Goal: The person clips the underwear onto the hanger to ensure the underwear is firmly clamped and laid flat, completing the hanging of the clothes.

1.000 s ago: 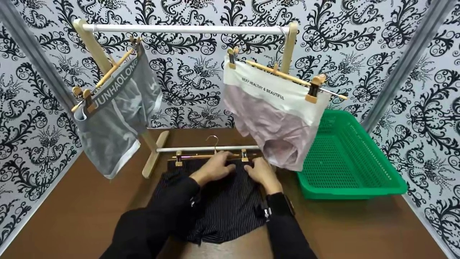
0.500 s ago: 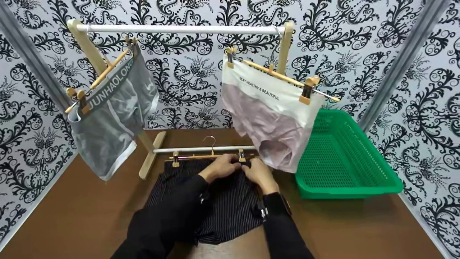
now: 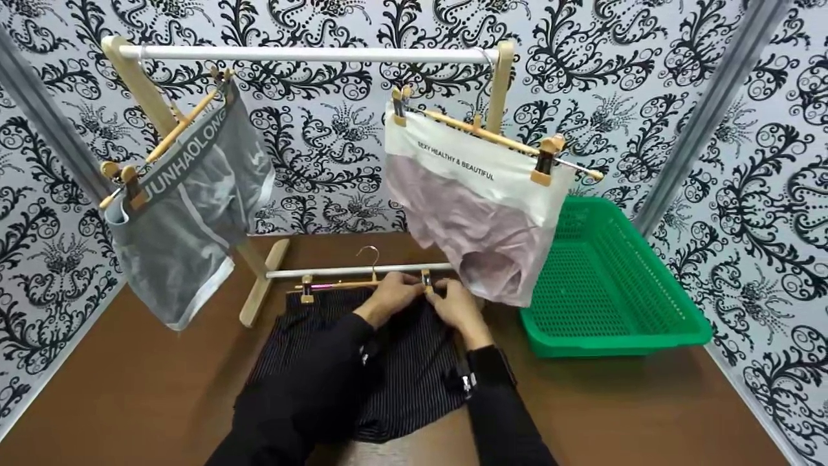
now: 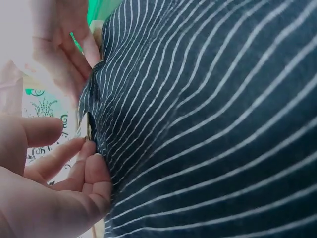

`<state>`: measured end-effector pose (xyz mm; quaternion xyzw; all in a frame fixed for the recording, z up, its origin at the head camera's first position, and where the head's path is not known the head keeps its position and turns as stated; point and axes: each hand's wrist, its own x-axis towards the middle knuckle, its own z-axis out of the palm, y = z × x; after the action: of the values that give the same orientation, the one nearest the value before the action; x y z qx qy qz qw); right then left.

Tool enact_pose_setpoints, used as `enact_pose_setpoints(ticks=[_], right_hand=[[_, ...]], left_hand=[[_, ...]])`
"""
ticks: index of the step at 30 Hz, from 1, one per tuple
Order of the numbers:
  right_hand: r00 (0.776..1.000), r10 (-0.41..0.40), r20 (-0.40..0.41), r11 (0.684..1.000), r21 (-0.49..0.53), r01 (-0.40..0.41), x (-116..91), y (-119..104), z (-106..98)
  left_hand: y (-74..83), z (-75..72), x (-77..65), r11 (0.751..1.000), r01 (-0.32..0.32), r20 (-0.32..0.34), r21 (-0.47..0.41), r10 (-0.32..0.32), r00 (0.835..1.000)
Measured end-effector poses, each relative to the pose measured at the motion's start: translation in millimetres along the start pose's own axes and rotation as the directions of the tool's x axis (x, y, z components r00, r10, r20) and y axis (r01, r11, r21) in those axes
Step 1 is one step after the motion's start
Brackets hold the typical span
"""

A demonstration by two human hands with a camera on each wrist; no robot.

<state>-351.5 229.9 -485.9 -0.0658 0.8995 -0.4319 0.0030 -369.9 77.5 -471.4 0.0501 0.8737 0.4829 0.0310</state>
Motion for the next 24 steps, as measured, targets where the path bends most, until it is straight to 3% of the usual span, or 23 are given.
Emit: enact_pose_setpoints(ticks=[4, 7, 12, 16, 21, 24], right_hand=[[0.996, 0.088, 0.023, 0.964, 0.251, -0.091, 3, 0, -1], [0.989, 0.144, 0.009, 0.936, 0.323, -0.140, 4, 2, -2], [0.981, 0.185, -0.063, 0.942, 0.295, -0.159, 5, 3, 0], [0.976, 0.188, -0.109, 0.956, 0.249, -0.156, 5, 2, 3], [0.968, 0.199, -0.150, 0.958, 0.238, -0.160, 5, 2, 4], [0.966, 0.206, -0.155, 0.957, 0.238, -0.166, 6, 0, 3]], left_hand=[[-4.5, 1.4, 0.8, 0.995, 0.021, -0.034, -0.093, -0.024, 0.999], [-7.6, 5.1, 1.1, 0.984, 0.028, -0.071, -0.178, -0.041, 0.997], [-6.9, 5.6, -2.8, 0.954, 0.065, -0.099, -0.293, -0.098, 0.990], [-4.5, 0.6, -9.5, 0.953, 0.090, -0.071, -0.288, -0.115, 0.991], [-2.2, -5.6, -12.4, 0.970, 0.046, -0.027, -0.237, -0.054, 0.998], [-0.7, -7.6, -11.4, 0.983, -0.038, -0.070, -0.180, 0.026, 0.997]])
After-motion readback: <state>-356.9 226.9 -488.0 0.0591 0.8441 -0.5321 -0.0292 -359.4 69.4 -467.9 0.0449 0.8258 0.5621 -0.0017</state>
